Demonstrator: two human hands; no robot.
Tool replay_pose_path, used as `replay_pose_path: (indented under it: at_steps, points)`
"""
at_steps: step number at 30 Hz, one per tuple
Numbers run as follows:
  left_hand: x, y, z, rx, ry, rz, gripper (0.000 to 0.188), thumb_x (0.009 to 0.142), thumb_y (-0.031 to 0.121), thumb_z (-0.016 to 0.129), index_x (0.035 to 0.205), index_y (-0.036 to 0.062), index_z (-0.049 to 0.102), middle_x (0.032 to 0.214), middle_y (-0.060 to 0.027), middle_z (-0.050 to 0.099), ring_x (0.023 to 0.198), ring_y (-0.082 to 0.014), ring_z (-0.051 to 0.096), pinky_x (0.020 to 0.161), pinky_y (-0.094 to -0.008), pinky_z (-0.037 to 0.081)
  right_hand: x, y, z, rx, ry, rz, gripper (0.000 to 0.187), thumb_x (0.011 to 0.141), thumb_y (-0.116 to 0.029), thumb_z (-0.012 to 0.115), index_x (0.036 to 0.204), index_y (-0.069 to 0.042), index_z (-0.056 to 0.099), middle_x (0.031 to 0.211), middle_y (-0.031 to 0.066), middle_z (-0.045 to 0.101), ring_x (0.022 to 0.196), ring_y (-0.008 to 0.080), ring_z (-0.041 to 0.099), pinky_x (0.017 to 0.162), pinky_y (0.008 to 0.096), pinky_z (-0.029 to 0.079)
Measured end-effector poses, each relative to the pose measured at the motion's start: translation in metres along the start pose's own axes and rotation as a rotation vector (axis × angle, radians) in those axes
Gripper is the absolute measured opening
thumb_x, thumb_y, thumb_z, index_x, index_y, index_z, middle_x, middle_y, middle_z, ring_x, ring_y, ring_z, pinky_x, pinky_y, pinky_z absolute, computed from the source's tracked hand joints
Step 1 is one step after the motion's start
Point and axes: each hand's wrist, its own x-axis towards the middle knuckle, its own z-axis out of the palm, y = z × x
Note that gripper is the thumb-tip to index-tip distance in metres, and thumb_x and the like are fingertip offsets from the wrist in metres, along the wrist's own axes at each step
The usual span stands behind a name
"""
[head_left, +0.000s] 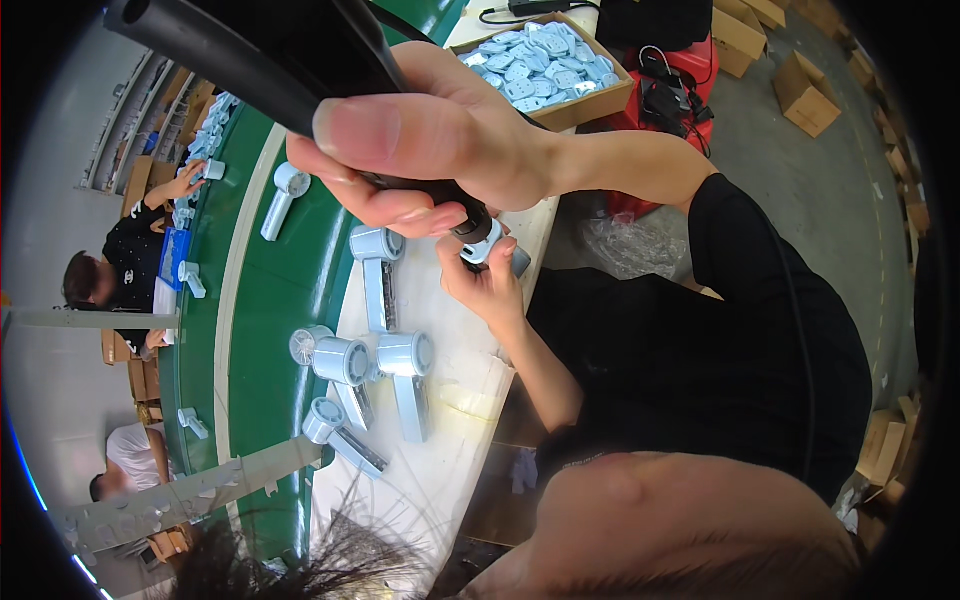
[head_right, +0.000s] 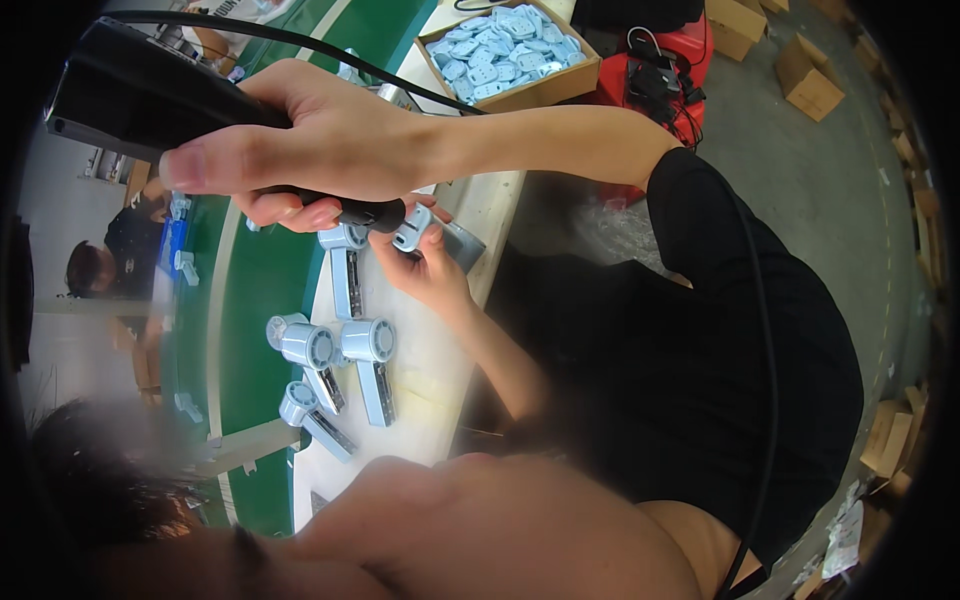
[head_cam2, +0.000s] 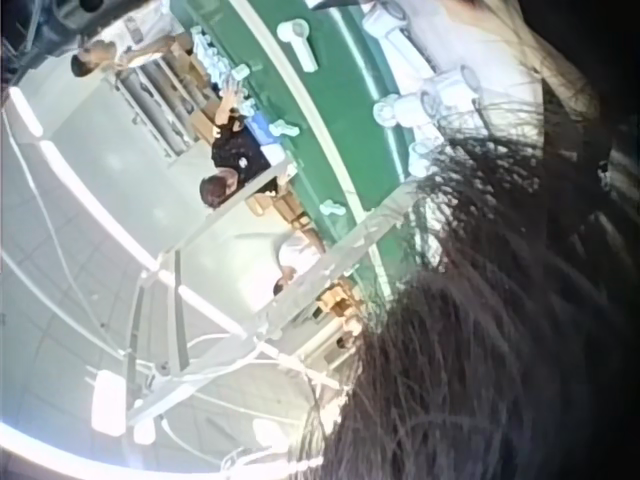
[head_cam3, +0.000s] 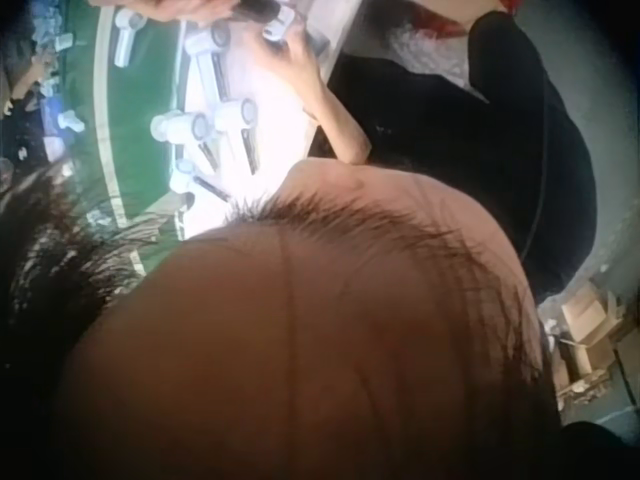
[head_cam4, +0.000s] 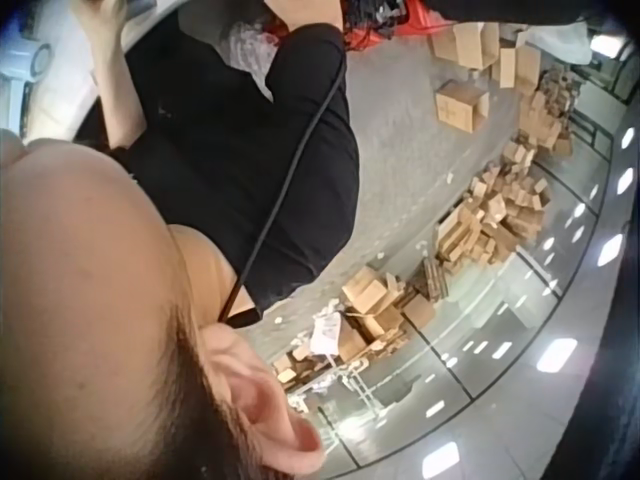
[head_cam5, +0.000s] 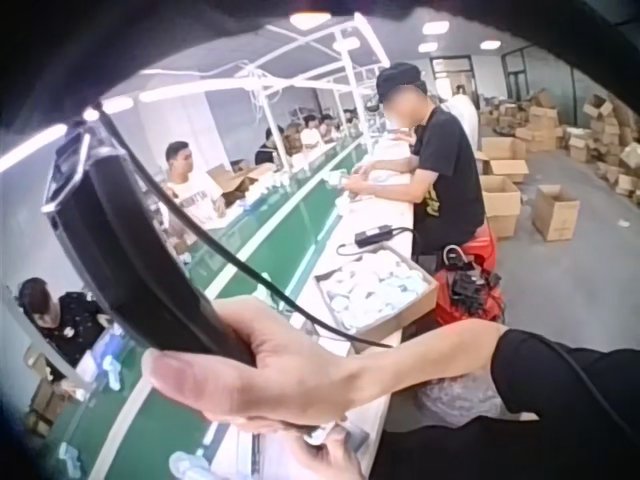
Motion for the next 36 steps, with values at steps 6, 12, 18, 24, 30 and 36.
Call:
replay_pose_path:
  at_steps: [6,12,18,24,30,36]
  points:
    - [-0.002,-0.006,0.000,0.126,-0.023,0.166,0.034,0.090,0.028,0.065,0.097,-0.0031,0.053,0.089,-0.0180,0.064,0.063,-0.0190,0.059,0.059,-0.0262,0.044,-0.005,-0.001,0.000,-0.036,0.030,-0.024,0.040,0.080,-0.042,0.069,0.081,-0.004,0.058,0.052,-0.0009,0.044,0.040,0.0048,0.039,0.039,0.0220,0.031]
    - [-0.002,-0.011,0.001,0.110,0.003,0.144,0.036,0.089,0.030,0.066,0.095,-0.0037,0.053,0.089,-0.0185,0.065,0.063,-0.0200,0.059,0.059,-0.0269,0.044,-0.001,0.003,-0.005,-0.035,0.019,-0.016,0.042,0.080,-0.044,0.070,0.081,-0.003,0.060,0.052,-0.0010,0.045,0.041,0.0051,0.040,0.040,0.0215,0.031]
    - [0.000,-0.013,-0.007,0.195,0.025,0.173,0.043,0.087,0.033,0.068,0.102,-0.0038,0.053,0.083,-0.0136,0.062,0.065,-0.0198,0.060,0.061,-0.0283,0.046,-0.003,0.002,0.001,-0.081,0.000,-0.027,0.044,0.079,-0.046,0.071,0.084,-0.003,0.063,0.056,-0.0004,0.048,0.045,0.0052,0.044,0.042,0.0203,0.034]
    - [-0.008,-0.008,-0.003,0.112,0.024,0.043,0.051,0.086,0.038,0.069,0.108,-0.0034,0.051,0.080,-0.0102,0.061,0.065,-0.0166,0.059,0.059,-0.0254,0.045,-0.003,0.019,-0.005,-0.193,-0.041,-0.249,0.040,0.080,-0.042,0.072,0.086,-0.003,0.063,0.061,-0.0013,0.050,0.048,0.0048,0.046,0.043,0.0199,0.035]
    - [-0.011,-0.012,-0.008,0.172,-0.017,0.048,0.051,0.086,0.039,0.068,0.107,-0.0041,0.050,0.078,-0.0094,0.061,0.067,-0.0160,0.060,0.060,-0.0257,0.047,-0.011,0.012,-0.006,-0.220,-0.089,-0.117,0.034,0.081,-0.029,0.070,0.098,-0.001,0.059,0.084,0.0021,0.057,0.075,0.0091,0.053,0.066,0.0248,0.044]
    - [-0.012,-0.009,-0.002,0.142,-0.038,0.015,0.050,0.087,0.040,0.067,0.106,-0.0038,0.051,0.079,-0.0096,0.062,0.069,-0.0151,0.060,0.061,-0.0244,0.046,-0.015,0.008,-0.002,-0.083,-0.092,-0.208,0.036,0.084,-0.038,0.070,0.078,-0.005,0.055,0.059,-0.0021,0.046,0.046,0.0043,0.042,0.041,0.0206,0.033]
